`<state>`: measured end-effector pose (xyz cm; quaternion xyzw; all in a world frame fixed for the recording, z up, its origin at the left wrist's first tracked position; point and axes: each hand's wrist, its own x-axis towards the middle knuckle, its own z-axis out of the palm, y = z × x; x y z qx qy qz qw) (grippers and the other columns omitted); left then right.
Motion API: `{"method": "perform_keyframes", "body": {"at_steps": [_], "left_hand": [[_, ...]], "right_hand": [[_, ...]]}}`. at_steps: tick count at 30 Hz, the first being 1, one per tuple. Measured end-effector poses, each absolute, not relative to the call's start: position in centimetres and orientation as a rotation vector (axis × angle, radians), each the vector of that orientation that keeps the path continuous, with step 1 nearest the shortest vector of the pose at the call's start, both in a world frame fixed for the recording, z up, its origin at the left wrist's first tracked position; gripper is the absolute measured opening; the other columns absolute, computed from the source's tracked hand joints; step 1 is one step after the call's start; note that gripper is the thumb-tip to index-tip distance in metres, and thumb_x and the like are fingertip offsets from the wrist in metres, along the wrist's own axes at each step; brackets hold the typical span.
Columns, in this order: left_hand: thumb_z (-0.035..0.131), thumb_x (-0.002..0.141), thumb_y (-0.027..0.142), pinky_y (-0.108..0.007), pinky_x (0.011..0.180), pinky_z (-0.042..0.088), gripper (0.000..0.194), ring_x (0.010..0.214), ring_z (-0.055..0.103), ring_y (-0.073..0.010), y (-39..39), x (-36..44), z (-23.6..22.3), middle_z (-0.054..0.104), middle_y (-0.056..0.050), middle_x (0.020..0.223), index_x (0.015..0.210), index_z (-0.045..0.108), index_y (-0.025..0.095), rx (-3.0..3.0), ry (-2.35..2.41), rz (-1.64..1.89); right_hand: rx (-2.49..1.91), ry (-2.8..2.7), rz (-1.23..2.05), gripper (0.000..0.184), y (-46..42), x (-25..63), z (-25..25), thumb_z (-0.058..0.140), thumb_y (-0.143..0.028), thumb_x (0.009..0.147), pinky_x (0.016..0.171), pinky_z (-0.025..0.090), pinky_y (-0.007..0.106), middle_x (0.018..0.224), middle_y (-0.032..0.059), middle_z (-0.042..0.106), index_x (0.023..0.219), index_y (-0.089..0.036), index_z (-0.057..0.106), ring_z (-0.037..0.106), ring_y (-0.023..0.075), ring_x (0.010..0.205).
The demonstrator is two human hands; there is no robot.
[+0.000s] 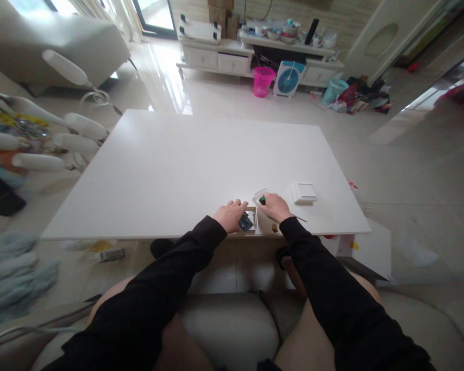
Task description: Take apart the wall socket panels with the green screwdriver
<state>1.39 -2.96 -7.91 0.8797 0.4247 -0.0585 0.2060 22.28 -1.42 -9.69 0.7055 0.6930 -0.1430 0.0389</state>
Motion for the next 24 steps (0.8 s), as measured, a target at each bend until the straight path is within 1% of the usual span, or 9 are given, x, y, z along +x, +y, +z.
{"method": "perform_keyframes", "body": {"at_steps": [2,4,6,9,11,13,16,19,24], "left_hand": [[0.073,0.082,0.027,-0.041,0.095,0.058,0.067,0.118,0.063,-0.0307,-2.6,1.2,-8.1,0.061,-0.013,0.133,0.143,0.047,0.019,2.443,1.17,-0.161],[0.074,0.079,0.025,-0.041,0.097,0.057,0.073,0.121,0.062,-0.0314,-2.1,1.0,-8.4,0.062,-0.013,0.134,0.145,0.046,0.019,2.435,1.167,-0.148],[0.076,0.077,0.023,-0.04,0.1,0.056,0.078,0.125,0.061,-0.0321,-1.4,0.7,-8.6,0.062,-0.013,0.136,0.148,0.044,0.019,2.416,1.181,-0.135],[0.078,0.073,0.02,-0.038,0.106,0.052,0.087,0.129,0.061,-0.0317,-0.4,0.1,-8.7,0.062,-0.014,0.141,0.151,0.04,0.018,2.358,1.193,-0.121],[0.079,0.072,0.017,-0.037,0.109,0.05,0.093,0.133,0.06,-0.0312,0.2,-0.3,-8.7,0.06,-0.015,0.146,0.154,0.036,0.017,2.315,1.187,-0.103],[0.078,0.073,0.014,-0.036,0.111,0.049,0.097,0.136,0.059,-0.0306,0.6,-0.5,-8.6,0.059,-0.016,0.149,0.157,0.031,0.016,2.293,1.184,-0.087],[0.073,0.078,0.011,-0.034,0.114,0.046,0.093,0.14,0.057,-0.0282,0.8,-0.6,-8.4,0.056,-0.017,0.152,0.159,0.028,0.015,2.288,1.19,-0.054],[0.067,0.082,0.01,-0.031,0.115,0.045,0.086,0.142,0.056,-0.0261,0.6,-0.6,-8.4,0.052,-0.018,0.154,0.159,0.028,0.015,2.296,1.235,-0.024],[0.063,0.088,0.013,-0.034,0.112,0.048,0.08,0.137,0.06,-0.0296,0.2,-0.6,-8.3,0.052,-0.021,0.148,0.16,0.028,0.013,2.285,1.381,-0.093]], "right_hand": [[2.266,2.212,-0.529,0.013,-1.2,22.8,-8.5,0.062,-0.022,0.085,0.076,0.045,0.028,0.092,0.0095,0.075,0.094,-0.018,0.071,0.067,0.0219,0.087],[2.413,2.314,-0.634,0.014,-1.4,23.1,-7.1,0.063,-0.018,0.078,0.074,0.043,0.026,0.086,0.0059,0.073,0.091,-0.018,0.069,0.063,0.0186,0.08],[2.597,2.409,-0.716,0.014,-1.9,22.9,-5.8,0.064,-0.018,0.074,0.072,0.042,0.026,0.081,0.0032,0.07,0.088,-0.018,0.067,0.06,0.0169,0.075],[2.78,2.485,-0.889,0.011,-3.0,22.0,-4.5,0.062,-0.023,0.074,0.069,0.043,0.026,0.073,0.0006,0.064,0.083,-0.018,0.063,0.057,0.0161,0.07],[2.718,2.523,-1.026,0.009,-3.6,21.3,-4.3,0.06,-0.024,0.075,0.067,0.041,0.025,0.068,-0.0012,0.061,0.082,-0.019,0.062,0.055,0.0153,0.066],[2.643,2.546,-1.012,0.005,-3.9,20.6,-4.6,0.06,-0.023,0.075,0.066,0.038,0.025,0.065,-0.0025,0.058,0.078,-0.02,0.061,0.052,0.0142,0.064],[2.559,2.57,-0.868,0.005,-3.9,19.9,-5.5,0.062,-0.023,0.076,0.065,0.035,0.025,0.065,-0.0026,0.057,0.074,-0.02,0.059,0.048,0.013,0.063],[2.475,2.569,-0.835,0.006,-4.0,19.1,-6.6,0.062,-0.023,0.082,0.066,0.034,0.025,0.068,-0.0015,0.06,0.076,-0.019,0.061,0.049,0.0132,0.065],[2.388,2.525,-0.83,0.011,-4.3,18.0,-7.6,0.068,-0.029,0.089,0.069,0.036,0.025,0.078,0.0019,0.069,0.088,-0.018,0.068,0.057,0.0152,0.072]]}}
